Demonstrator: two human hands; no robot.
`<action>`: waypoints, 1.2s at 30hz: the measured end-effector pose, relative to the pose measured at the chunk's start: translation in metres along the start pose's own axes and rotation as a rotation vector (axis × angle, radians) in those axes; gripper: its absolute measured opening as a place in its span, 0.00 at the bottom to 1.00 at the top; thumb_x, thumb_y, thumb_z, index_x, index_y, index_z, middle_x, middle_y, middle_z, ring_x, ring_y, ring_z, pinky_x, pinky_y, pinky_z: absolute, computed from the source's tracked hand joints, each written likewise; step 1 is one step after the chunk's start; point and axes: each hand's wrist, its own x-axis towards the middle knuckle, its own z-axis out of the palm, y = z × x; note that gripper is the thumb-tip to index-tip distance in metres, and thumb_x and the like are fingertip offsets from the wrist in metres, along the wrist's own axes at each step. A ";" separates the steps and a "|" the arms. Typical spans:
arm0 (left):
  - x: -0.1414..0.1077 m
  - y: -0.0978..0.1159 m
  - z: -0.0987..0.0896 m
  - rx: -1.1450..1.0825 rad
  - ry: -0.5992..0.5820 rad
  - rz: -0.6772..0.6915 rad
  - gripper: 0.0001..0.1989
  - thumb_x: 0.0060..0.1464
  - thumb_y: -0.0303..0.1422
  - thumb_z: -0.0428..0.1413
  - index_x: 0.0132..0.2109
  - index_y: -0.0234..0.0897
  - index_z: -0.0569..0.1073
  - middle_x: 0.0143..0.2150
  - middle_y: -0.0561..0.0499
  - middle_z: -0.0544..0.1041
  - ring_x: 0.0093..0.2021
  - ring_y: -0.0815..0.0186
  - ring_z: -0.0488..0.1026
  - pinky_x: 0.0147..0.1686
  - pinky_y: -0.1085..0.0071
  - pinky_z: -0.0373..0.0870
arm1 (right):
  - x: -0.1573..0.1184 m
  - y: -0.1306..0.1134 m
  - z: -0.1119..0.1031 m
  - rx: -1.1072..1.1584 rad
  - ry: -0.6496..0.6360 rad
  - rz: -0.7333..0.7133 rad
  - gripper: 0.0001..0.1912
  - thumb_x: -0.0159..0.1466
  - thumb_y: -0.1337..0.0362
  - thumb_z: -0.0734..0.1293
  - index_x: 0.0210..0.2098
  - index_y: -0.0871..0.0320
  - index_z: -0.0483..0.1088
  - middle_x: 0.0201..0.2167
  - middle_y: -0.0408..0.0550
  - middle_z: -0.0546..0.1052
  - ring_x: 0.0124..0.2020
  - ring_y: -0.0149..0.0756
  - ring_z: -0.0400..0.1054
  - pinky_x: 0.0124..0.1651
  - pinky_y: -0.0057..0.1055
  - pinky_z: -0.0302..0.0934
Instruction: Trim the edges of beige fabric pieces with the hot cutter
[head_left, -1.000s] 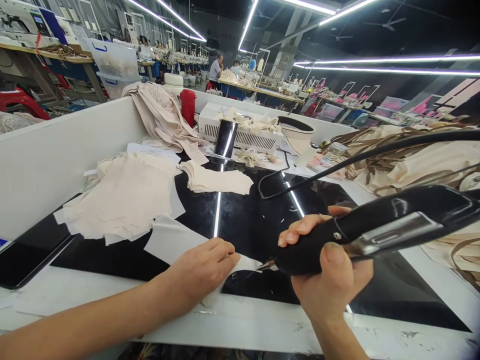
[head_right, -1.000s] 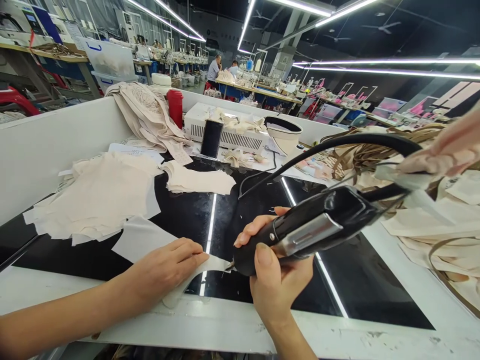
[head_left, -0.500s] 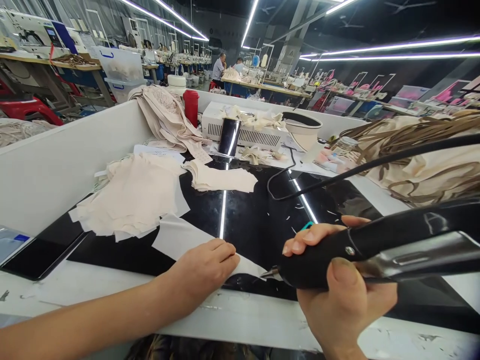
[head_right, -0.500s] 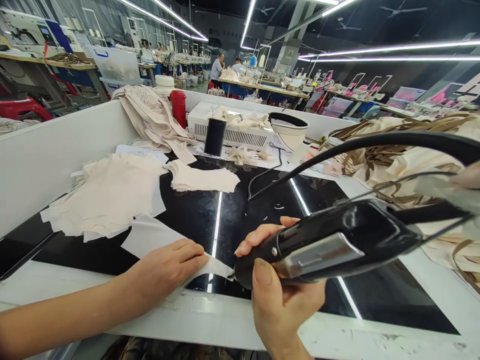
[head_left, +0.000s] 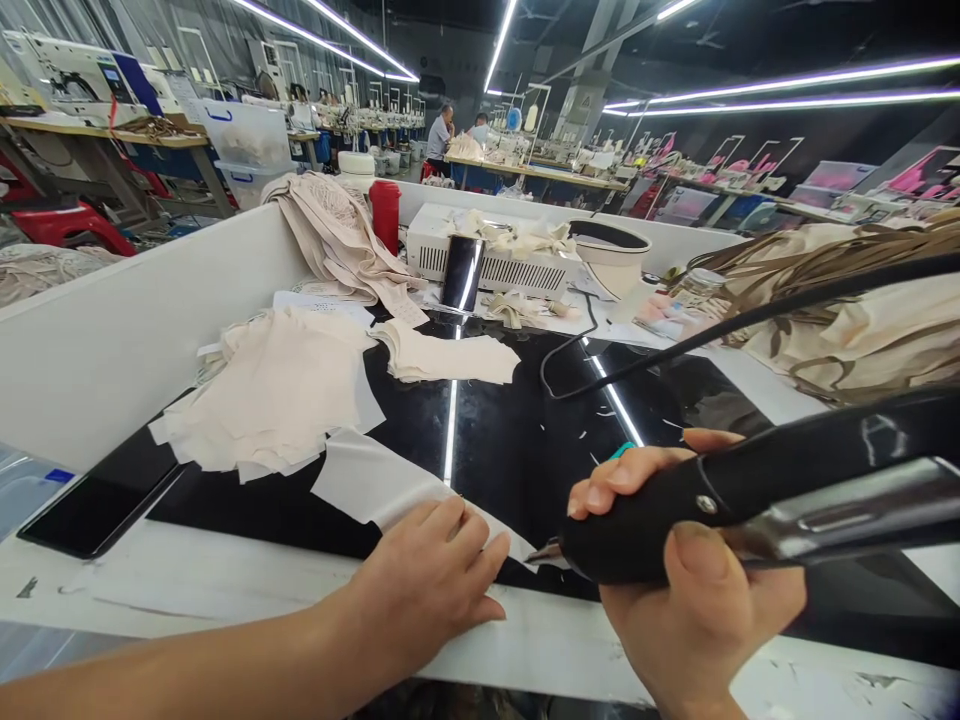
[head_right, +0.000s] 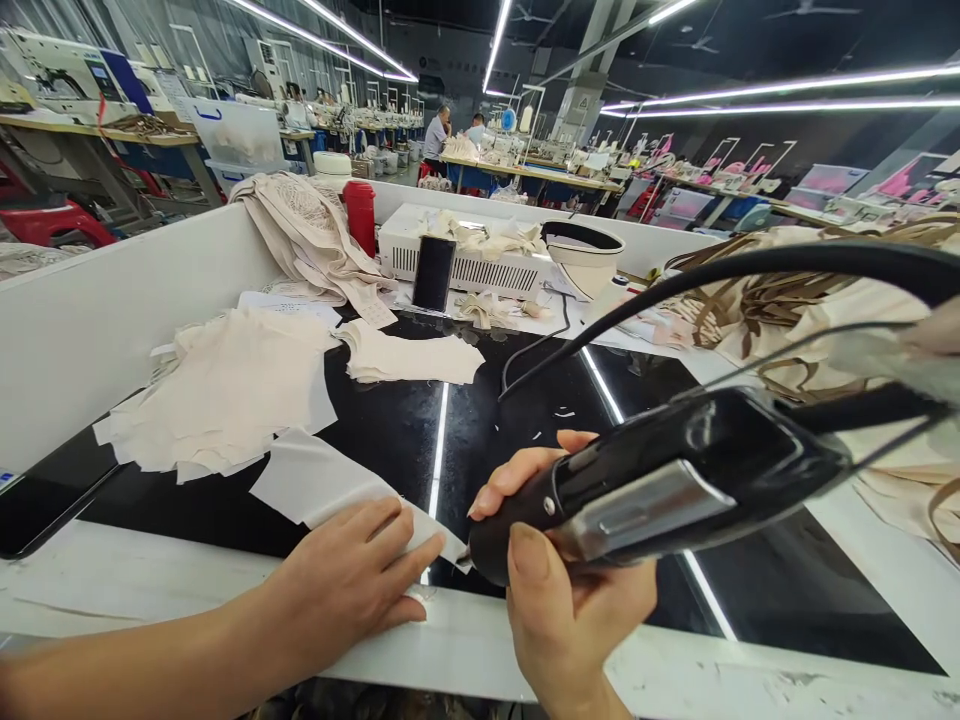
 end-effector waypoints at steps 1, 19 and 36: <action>0.000 0.000 0.000 0.002 0.009 0.002 0.36 0.54 0.54 0.72 0.57 0.32 0.73 0.43 0.45 0.77 0.42 0.53 0.74 0.35 0.61 0.74 | 0.003 0.001 0.002 0.021 0.006 -0.001 0.22 0.59 0.56 0.80 0.48 0.53 0.73 0.29 0.40 0.77 0.24 0.34 0.71 0.26 0.32 0.72; -0.007 -0.006 -0.001 0.001 0.076 0.022 0.38 0.54 0.54 0.72 0.60 0.32 0.73 0.50 0.45 0.78 0.49 0.53 0.74 0.47 0.62 0.72 | 0.012 0.031 0.019 0.061 -0.112 -0.017 0.19 0.67 0.55 0.76 0.53 0.50 0.68 0.32 0.39 0.76 0.26 0.32 0.71 0.30 0.33 0.71; -0.014 -0.009 0.002 -0.051 0.083 0.025 0.34 0.57 0.51 0.71 0.60 0.34 0.74 0.53 0.45 0.77 0.53 0.52 0.74 0.53 0.60 0.71 | 0.012 0.039 0.031 0.156 -0.135 0.013 0.22 0.65 0.54 0.77 0.53 0.51 0.69 0.34 0.39 0.77 0.26 0.31 0.72 0.30 0.30 0.72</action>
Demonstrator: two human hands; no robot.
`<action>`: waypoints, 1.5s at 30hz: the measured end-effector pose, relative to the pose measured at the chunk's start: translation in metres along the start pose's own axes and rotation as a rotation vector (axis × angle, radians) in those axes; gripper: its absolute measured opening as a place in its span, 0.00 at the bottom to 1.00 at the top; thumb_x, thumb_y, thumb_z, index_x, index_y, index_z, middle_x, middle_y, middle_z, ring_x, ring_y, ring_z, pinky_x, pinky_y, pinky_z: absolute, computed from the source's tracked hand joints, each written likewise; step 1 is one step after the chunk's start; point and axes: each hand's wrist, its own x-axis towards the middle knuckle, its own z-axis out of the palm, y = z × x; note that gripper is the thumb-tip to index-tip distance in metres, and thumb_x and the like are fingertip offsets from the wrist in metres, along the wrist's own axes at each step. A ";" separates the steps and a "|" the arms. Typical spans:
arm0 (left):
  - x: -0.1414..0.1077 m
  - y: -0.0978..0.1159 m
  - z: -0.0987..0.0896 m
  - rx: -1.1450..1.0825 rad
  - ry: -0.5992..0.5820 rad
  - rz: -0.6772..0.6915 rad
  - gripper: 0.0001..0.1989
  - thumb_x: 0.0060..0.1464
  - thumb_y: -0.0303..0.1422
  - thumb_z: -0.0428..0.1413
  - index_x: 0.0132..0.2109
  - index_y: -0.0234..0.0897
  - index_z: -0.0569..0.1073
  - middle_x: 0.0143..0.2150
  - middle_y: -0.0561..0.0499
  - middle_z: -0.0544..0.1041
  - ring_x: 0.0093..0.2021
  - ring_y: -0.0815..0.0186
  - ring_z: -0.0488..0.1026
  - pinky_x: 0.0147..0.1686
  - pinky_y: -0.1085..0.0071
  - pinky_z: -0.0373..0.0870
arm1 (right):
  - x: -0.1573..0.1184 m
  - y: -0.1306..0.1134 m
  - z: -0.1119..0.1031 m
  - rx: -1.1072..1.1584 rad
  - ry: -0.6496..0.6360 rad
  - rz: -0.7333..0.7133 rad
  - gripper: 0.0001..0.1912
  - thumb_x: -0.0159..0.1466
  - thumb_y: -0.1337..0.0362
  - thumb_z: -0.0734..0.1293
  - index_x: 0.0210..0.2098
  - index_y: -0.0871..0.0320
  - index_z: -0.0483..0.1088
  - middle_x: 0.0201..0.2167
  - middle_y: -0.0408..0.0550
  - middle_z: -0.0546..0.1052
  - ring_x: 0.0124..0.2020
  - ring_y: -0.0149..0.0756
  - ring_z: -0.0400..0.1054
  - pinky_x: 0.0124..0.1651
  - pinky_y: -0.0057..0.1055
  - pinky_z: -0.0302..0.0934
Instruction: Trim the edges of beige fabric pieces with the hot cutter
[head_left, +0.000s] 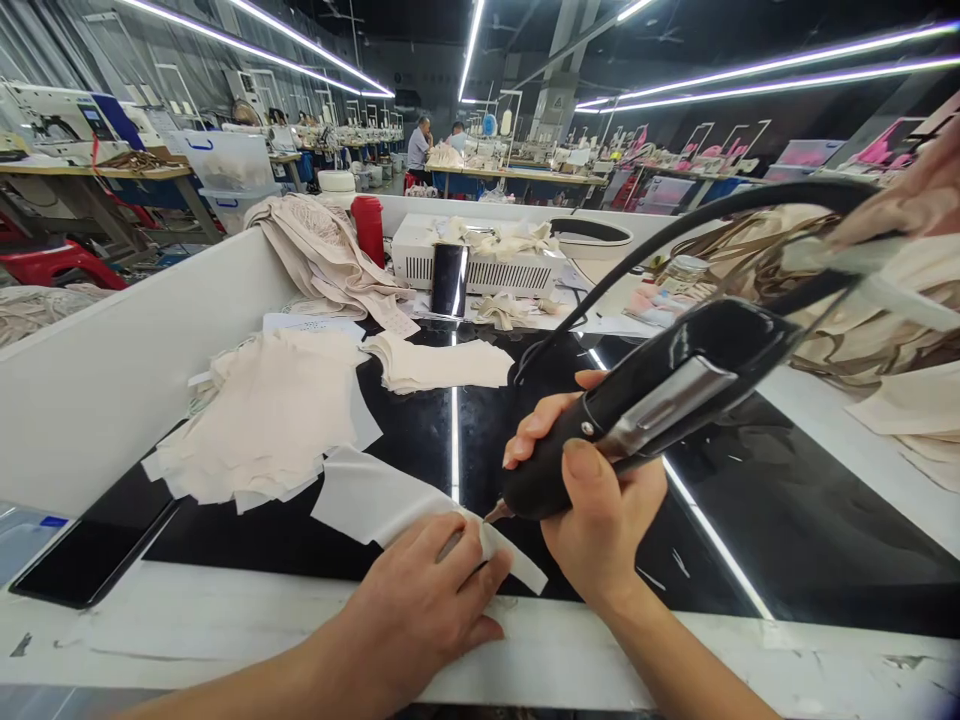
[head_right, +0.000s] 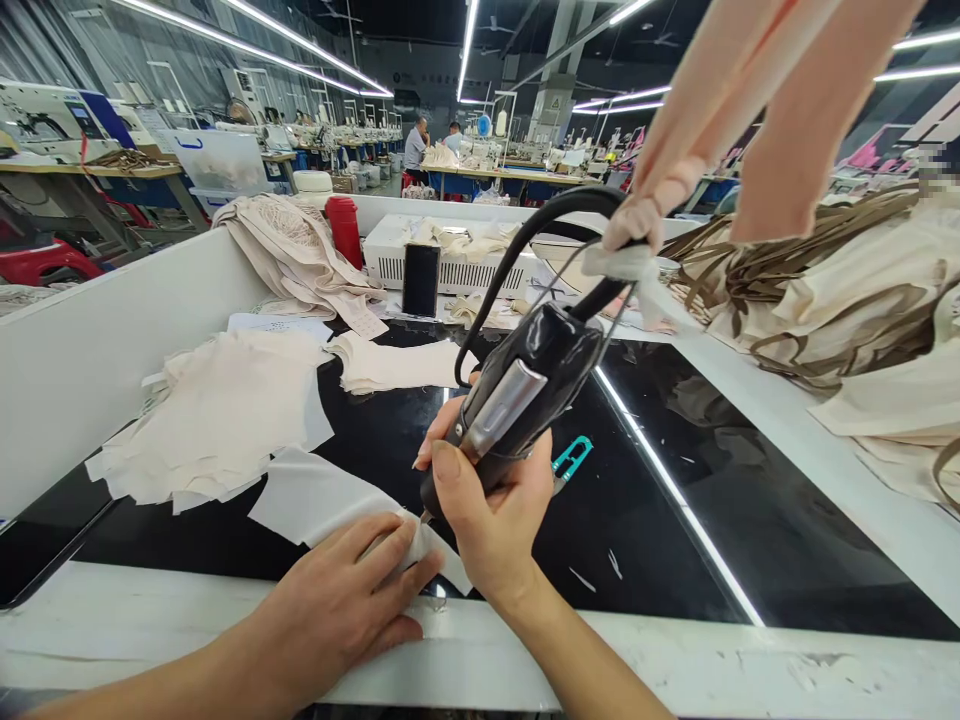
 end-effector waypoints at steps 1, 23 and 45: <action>0.000 0.000 0.000 -0.003 -0.004 -0.003 0.34 0.56 0.51 0.72 0.60 0.35 0.74 0.53 0.45 0.77 0.53 0.52 0.74 0.53 0.60 0.71 | 0.001 0.000 0.001 0.006 0.002 -0.006 0.22 0.65 0.54 0.78 0.53 0.51 0.69 0.34 0.39 0.77 0.26 0.31 0.72 0.29 0.30 0.72; 0.009 -0.013 -0.021 -0.225 -0.192 -0.046 0.19 0.70 0.33 0.61 0.63 0.33 0.68 0.47 0.46 0.78 0.47 0.57 0.76 0.46 0.63 0.77 | 0.013 -0.007 0.000 0.016 -0.030 0.000 0.23 0.63 0.55 0.80 0.52 0.51 0.71 0.32 0.39 0.76 0.26 0.32 0.71 0.28 0.30 0.72; 0.041 -0.012 -0.012 0.174 -0.288 -0.313 0.13 0.71 0.38 0.61 0.53 0.33 0.74 0.43 0.47 0.75 0.38 0.58 0.72 0.32 0.62 0.66 | -0.005 -0.038 -0.021 0.031 -0.025 -0.013 0.22 0.61 0.57 0.79 0.49 0.52 0.69 0.28 0.38 0.76 0.21 0.33 0.68 0.22 0.31 0.67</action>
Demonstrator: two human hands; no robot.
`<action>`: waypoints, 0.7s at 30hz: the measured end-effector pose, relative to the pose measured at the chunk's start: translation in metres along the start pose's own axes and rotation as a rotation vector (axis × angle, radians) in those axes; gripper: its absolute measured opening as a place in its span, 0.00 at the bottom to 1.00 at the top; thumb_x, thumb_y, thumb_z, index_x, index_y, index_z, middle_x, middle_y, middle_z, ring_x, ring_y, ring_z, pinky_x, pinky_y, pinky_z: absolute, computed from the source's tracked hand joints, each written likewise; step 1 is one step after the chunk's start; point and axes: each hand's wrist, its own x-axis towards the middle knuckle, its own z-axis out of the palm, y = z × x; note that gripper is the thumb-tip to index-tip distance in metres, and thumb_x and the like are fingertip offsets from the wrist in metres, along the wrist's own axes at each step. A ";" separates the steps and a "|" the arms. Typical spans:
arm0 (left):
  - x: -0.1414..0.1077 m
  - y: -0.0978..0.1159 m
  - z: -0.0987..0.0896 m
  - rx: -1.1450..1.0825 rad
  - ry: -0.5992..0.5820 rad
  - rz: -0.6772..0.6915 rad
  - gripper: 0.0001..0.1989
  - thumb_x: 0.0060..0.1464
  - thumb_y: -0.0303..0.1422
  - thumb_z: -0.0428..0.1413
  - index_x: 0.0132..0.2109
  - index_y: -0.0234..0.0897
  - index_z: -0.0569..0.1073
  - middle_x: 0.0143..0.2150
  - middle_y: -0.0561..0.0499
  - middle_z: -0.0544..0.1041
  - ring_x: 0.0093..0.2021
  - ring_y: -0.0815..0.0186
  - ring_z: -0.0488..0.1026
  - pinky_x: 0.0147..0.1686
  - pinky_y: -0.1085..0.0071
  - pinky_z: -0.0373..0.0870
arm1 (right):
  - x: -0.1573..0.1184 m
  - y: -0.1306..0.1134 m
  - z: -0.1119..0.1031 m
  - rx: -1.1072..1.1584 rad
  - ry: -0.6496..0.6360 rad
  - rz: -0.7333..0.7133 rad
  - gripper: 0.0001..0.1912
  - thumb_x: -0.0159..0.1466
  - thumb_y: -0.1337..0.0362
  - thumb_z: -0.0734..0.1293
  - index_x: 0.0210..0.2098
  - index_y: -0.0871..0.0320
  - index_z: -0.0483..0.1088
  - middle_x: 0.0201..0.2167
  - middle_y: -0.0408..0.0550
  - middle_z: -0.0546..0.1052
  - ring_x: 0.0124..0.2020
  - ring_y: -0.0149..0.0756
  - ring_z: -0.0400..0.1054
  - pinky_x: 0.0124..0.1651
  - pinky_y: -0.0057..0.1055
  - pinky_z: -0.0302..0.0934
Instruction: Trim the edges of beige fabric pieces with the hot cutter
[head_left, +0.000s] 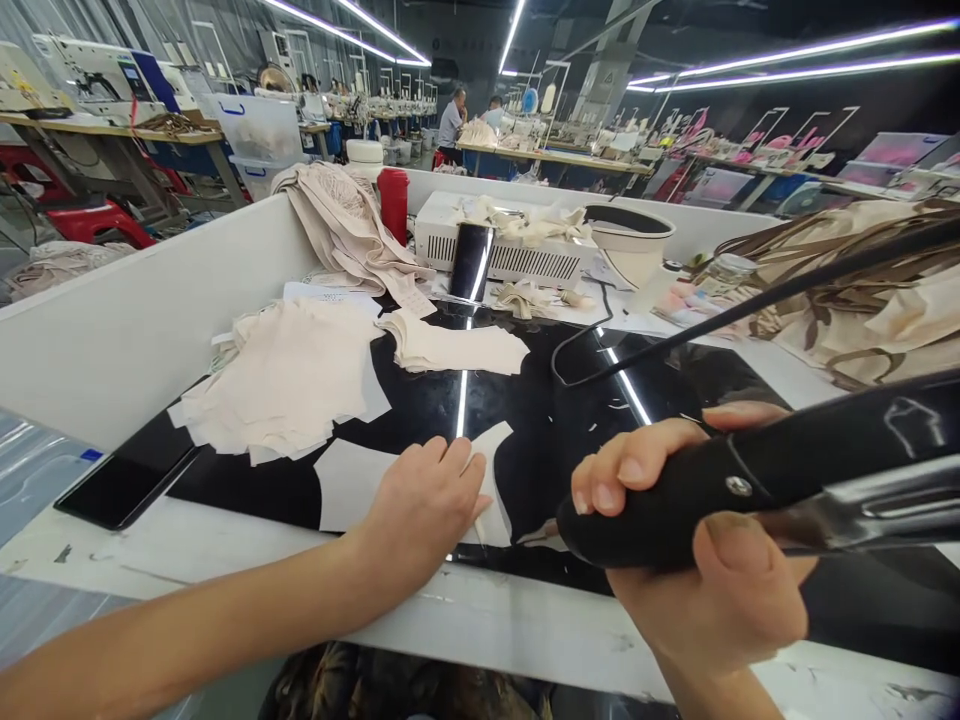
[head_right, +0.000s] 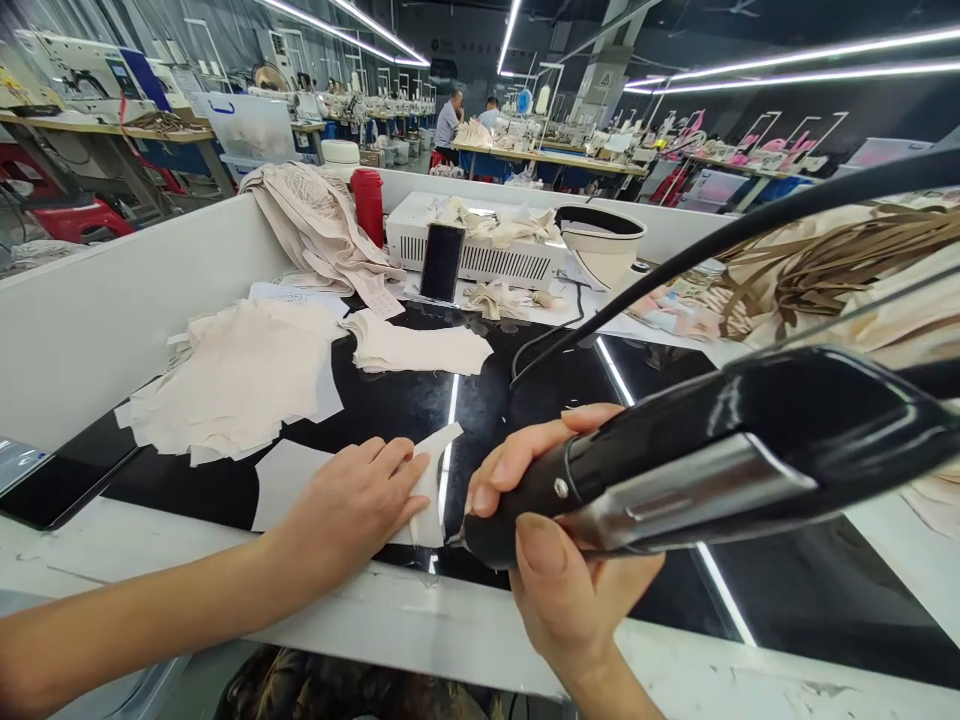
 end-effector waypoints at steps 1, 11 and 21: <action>-0.001 -0.001 -0.001 0.005 0.003 0.000 0.13 0.70 0.39 0.61 0.53 0.33 0.74 0.42 0.48 0.75 0.37 0.58 0.72 0.32 0.62 0.66 | -0.001 0.001 0.000 -0.008 -0.002 -0.008 0.22 0.62 0.56 0.79 0.49 0.52 0.69 0.28 0.38 0.75 0.21 0.33 0.68 0.23 0.31 0.66; -0.005 0.002 -0.001 0.038 0.028 -0.016 0.15 0.69 0.41 0.64 0.51 0.33 0.74 0.41 0.49 0.75 0.35 0.60 0.71 0.31 0.63 0.63 | -0.006 0.008 -0.002 -0.027 -0.043 -0.007 0.22 0.63 0.56 0.78 0.51 0.52 0.68 0.29 0.39 0.76 0.23 0.35 0.70 0.25 0.33 0.67; -0.019 -0.003 -0.010 0.132 0.193 0.052 0.06 0.70 0.26 0.56 0.41 0.31 0.75 0.35 0.48 0.73 0.34 0.58 0.71 0.29 0.63 0.67 | -0.006 0.008 -0.002 -0.024 -0.041 0.002 0.23 0.63 0.56 0.79 0.51 0.52 0.69 0.30 0.39 0.76 0.23 0.35 0.70 0.24 0.33 0.68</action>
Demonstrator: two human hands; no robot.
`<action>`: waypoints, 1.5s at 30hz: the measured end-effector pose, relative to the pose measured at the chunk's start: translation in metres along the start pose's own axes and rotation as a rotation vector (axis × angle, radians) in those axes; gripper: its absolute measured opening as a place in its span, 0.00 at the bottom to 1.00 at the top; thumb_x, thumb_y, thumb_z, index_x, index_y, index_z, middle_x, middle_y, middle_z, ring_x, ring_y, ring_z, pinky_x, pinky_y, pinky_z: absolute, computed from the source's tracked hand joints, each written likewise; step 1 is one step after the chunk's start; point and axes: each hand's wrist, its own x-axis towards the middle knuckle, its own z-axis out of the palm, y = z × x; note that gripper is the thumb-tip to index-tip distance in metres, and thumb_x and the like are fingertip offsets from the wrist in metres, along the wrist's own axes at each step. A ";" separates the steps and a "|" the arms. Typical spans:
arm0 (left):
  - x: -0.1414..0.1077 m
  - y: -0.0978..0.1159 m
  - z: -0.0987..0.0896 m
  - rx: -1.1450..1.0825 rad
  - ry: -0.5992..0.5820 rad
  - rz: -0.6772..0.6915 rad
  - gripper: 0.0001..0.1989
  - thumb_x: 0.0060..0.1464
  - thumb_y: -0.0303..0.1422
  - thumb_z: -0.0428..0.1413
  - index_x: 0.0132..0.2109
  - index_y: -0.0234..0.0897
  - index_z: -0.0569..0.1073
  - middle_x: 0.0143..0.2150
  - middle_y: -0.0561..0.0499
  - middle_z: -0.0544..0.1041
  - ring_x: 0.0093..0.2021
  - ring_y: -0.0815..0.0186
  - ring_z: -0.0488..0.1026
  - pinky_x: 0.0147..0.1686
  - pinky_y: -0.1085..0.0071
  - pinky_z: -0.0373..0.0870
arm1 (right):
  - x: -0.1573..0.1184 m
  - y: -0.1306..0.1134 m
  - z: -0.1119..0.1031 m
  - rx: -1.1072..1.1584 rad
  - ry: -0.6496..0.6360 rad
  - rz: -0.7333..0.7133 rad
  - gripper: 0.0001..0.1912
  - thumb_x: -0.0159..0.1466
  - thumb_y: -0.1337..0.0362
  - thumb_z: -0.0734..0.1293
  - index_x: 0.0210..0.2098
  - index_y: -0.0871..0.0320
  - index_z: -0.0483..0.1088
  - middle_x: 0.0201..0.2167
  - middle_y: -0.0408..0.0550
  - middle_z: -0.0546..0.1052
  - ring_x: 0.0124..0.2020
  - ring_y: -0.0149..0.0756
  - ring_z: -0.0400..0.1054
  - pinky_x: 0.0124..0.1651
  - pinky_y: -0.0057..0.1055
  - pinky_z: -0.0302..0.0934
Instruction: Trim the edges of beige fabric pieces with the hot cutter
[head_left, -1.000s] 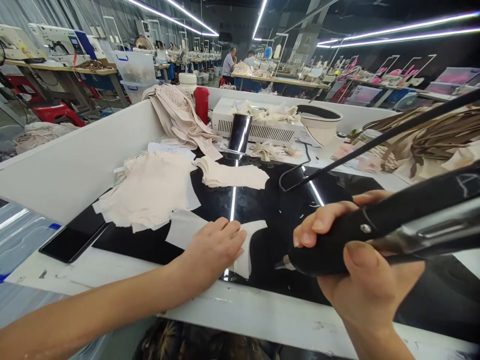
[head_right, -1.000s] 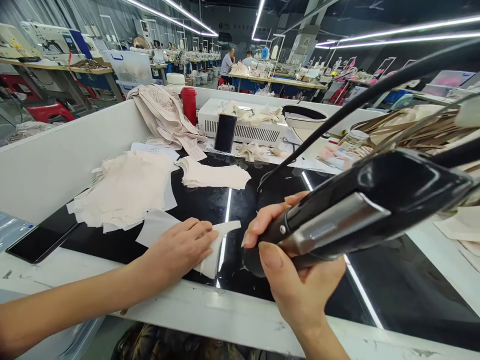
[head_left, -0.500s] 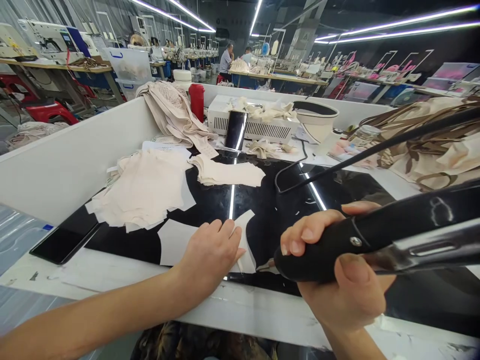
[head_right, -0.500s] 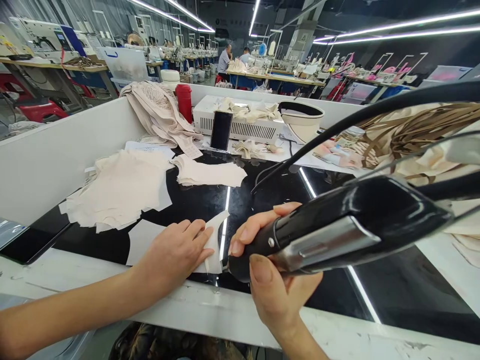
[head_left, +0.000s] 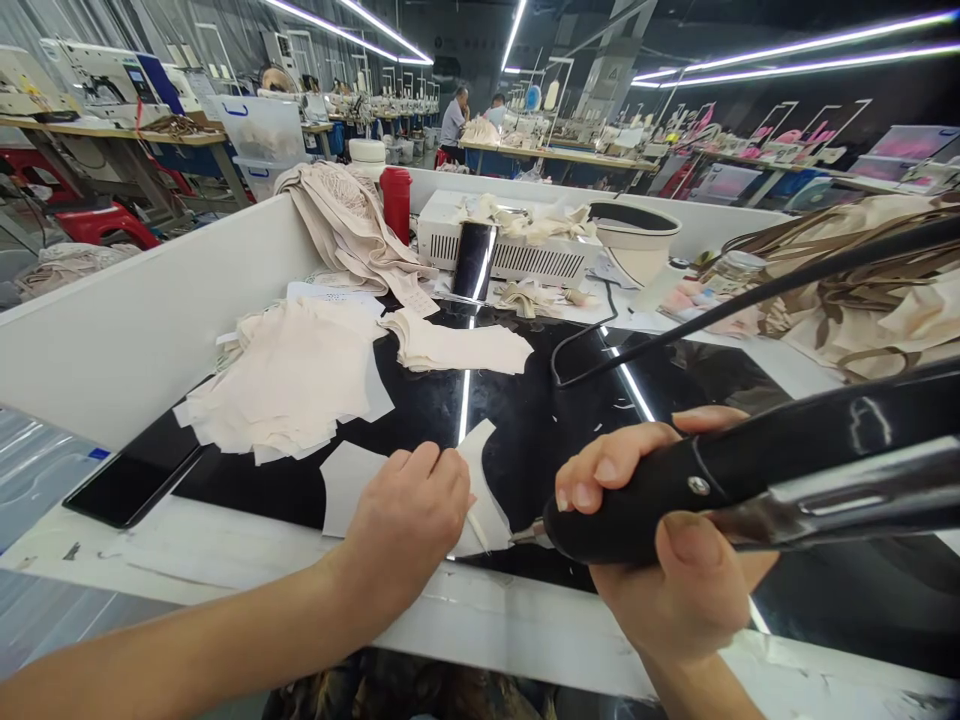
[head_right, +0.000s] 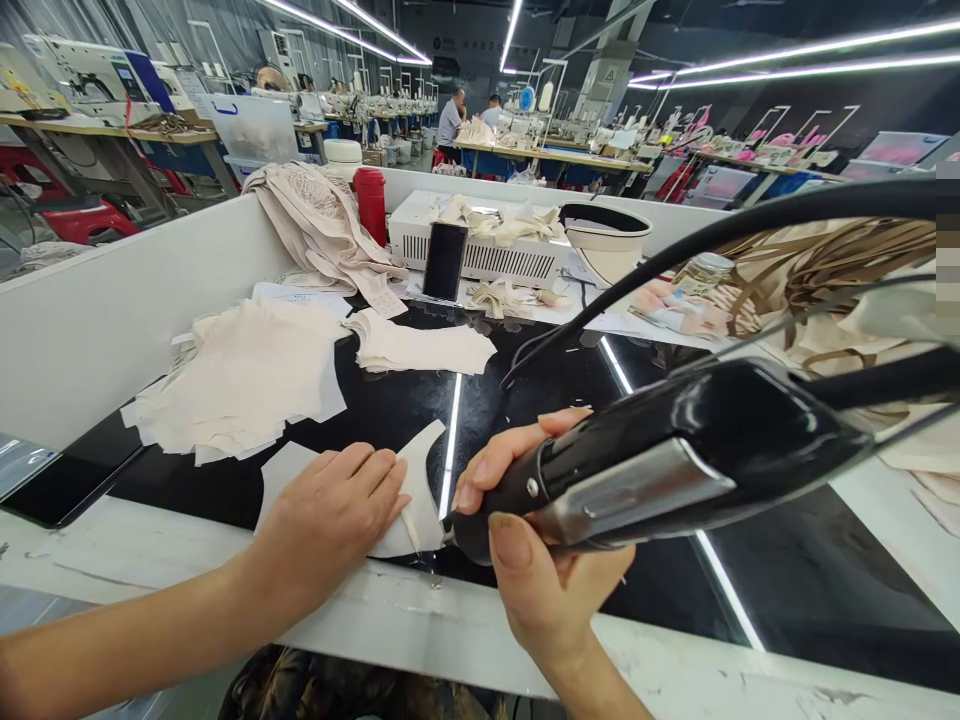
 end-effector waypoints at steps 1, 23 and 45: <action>-0.001 -0.001 -0.002 -0.044 0.051 0.069 0.06 0.70 0.23 0.54 0.43 0.30 0.76 0.37 0.47 0.75 0.37 0.58 0.73 0.31 0.63 0.69 | 0.000 0.000 0.000 0.003 -0.004 0.001 0.23 0.63 0.56 0.79 0.51 0.52 0.68 0.30 0.39 0.76 0.23 0.35 0.70 0.25 0.33 0.68; -0.008 -0.019 0.026 -0.503 0.147 0.407 0.12 0.76 0.25 0.49 0.56 0.31 0.76 0.54 0.43 0.82 0.53 0.61 0.78 0.59 0.64 0.77 | 0.000 0.000 0.001 0.007 0.015 0.014 0.23 0.62 0.56 0.79 0.51 0.51 0.69 0.29 0.39 0.76 0.23 0.34 0.70 0.24 0.32 0.67; -0.011 -0.020 0.026 -0.552 0.117 0.346 0.13 0.76 0.27 0.49 0.58 0.35 0.76 0.55 0.43 0.80 0.51 0.57 0.78 0.54 0.59 0.80 | 0.016 0.007 0.008 0.027 0.090 -0.003 0.20 0.60 0.59 0.79 0.47 0.52 0.70 0.28 0.38 0.76 0.22 0.33 0.69 0.24 0.31 0.68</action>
